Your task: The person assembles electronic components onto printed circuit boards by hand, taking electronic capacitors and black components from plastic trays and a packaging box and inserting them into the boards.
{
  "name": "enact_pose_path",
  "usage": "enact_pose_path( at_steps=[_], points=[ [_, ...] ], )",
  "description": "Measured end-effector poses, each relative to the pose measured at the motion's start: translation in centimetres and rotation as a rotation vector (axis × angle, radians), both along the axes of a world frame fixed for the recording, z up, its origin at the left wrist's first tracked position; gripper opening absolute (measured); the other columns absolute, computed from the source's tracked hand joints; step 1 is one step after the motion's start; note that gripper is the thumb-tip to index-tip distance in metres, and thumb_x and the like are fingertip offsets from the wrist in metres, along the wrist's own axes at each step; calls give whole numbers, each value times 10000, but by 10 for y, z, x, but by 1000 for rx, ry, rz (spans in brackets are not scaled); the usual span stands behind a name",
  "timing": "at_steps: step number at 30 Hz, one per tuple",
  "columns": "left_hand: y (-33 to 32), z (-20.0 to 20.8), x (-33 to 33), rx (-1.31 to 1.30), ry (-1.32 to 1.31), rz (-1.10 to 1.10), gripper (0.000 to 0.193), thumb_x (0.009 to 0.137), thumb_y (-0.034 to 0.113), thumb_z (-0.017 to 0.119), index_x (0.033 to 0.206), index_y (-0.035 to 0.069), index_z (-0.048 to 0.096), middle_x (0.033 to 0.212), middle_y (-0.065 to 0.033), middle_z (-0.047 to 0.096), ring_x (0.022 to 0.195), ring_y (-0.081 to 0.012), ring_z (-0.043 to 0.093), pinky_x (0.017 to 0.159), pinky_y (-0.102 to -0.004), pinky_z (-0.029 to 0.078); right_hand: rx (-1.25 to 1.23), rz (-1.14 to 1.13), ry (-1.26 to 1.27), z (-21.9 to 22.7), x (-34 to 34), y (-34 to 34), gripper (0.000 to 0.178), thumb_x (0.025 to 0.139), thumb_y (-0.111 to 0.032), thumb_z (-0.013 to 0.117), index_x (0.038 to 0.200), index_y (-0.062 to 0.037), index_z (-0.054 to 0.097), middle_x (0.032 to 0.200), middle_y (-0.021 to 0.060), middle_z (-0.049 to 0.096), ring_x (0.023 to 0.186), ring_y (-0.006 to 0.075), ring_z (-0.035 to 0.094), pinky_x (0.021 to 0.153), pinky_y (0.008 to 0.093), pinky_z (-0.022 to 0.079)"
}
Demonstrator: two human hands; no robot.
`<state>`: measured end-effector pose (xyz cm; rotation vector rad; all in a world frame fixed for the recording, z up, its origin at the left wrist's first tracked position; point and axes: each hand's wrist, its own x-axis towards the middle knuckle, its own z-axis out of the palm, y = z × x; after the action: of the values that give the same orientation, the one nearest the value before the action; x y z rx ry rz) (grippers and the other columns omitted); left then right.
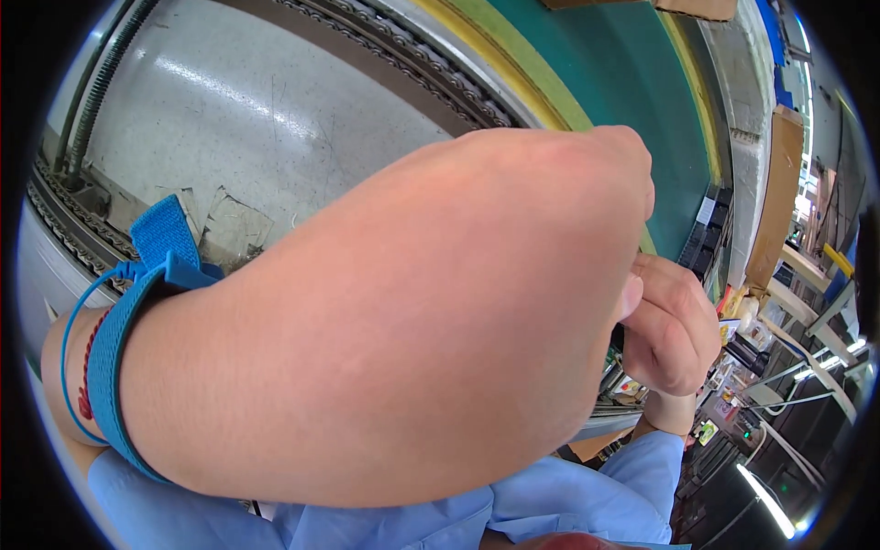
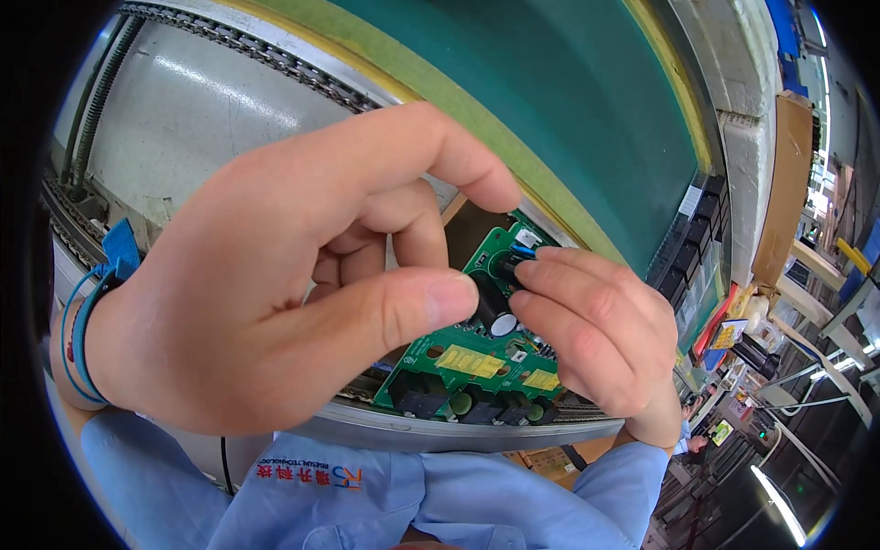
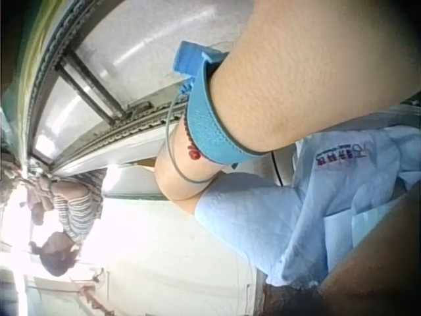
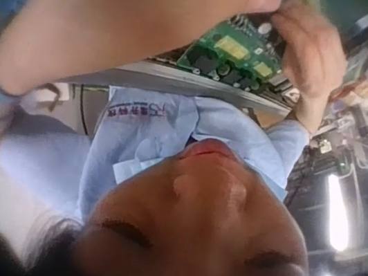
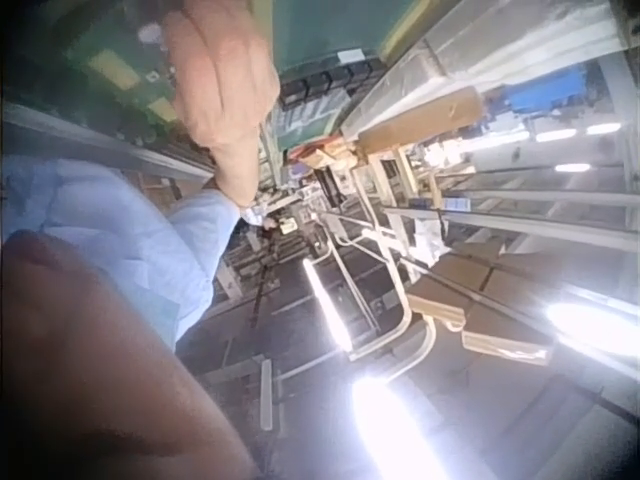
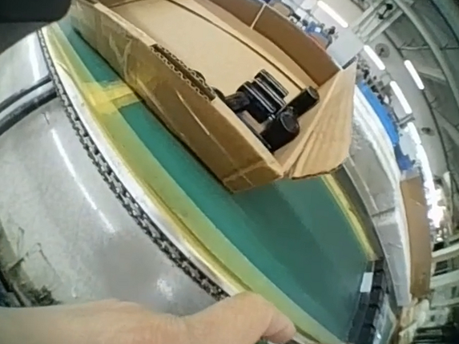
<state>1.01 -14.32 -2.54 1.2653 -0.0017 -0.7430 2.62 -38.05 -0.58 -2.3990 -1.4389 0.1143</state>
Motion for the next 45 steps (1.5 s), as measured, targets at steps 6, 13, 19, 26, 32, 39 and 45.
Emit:
enact_pose_path(
  at_steps=[6, 13, 19, 26, 32, 39, 45],
  points=[
    [-1, -6, 7, 22, -69, -51, 330, 884, 34, 568, 1181, -50, 450, 726, -34, 580, 668, -62, 549, 581, -211, 431, 28, -65, 99, 0, 7, -3, 313, 646, -63, 642, 946, 22, 670, 911, 154, 678, 854, 310, 680, 699, 362, 577],
    [-4, -18, -4, 51, -226, 68, 358, 881, 57, 590, 1197, -44, 456, 756, -15, 575, 697, -40, 531, 596, -194, 412, 30, 10, 187, 4, 5, -7, 353, 677, -49, 601, 1015, 32, 663, 980, 165, 681, 915, 326, 672, 773, 379, 562],
    [-8, -2, -4, 430, -341, 104, 396, 917, 199, 581, 1245, -4, 493, 725, 16, 524, 568, -6, 403, 487, -158, 298, 98, -126, -21, 17, -4, -36, 340, 731, 23, 536, 1050, 62, 646, 1078, 223, 652, 1026, 321, 635, 880, 404, 501],
    [-5, -22, 2, 320, -633, 75, 387, 940, 213, 550, 1256, -3, 495, 719, 3, 511, 512, -13, 377, 473, -151, 287, -141, -311, -263, 20, -51, -82, 309, 720, 3, 564, 998, -30, 693, 1057, 114, 682, 1017, 293, 630, 916, 410, 450],
    [5, -19, 16, 292, -452, 37, 385, 953, 229, 522, 1260, -2, 496, 722, 25, 502, 539, -11, 388, 487, -148, 292, -199, -403, -293, 2, -75, -95, 366, 710, 20, 565, 1042, -68, 693, 1097, 81, 675, 1082, 273, 603, 955, 410, 415],
    [3, -17, 17, 266, -427, 47, 328, 941, 187, 556, 1207, -3, 522, 766, 4, 561, 584, -28, 423, 513, -164, 330, -139, -430, -321, 0, -78, -99, 379, 709, 22, 555, 1048, -79, 692, 1094, 60, 677, 1071, 254, 613, 939, 414, 429],
    [0, -19, 22, 341, -455, 37, 284, 943, 163, 549, 1177, 2, 546, 764, 7, 567, 578, -27, 424, 513, -164, 336, -84, -444, -357, -4, -83, -104, 399, 709, 33, 543, 1071, -74, 673, 1137, 59, 658, 1082, 242, 600, 937, 406, 428]
  ],
)
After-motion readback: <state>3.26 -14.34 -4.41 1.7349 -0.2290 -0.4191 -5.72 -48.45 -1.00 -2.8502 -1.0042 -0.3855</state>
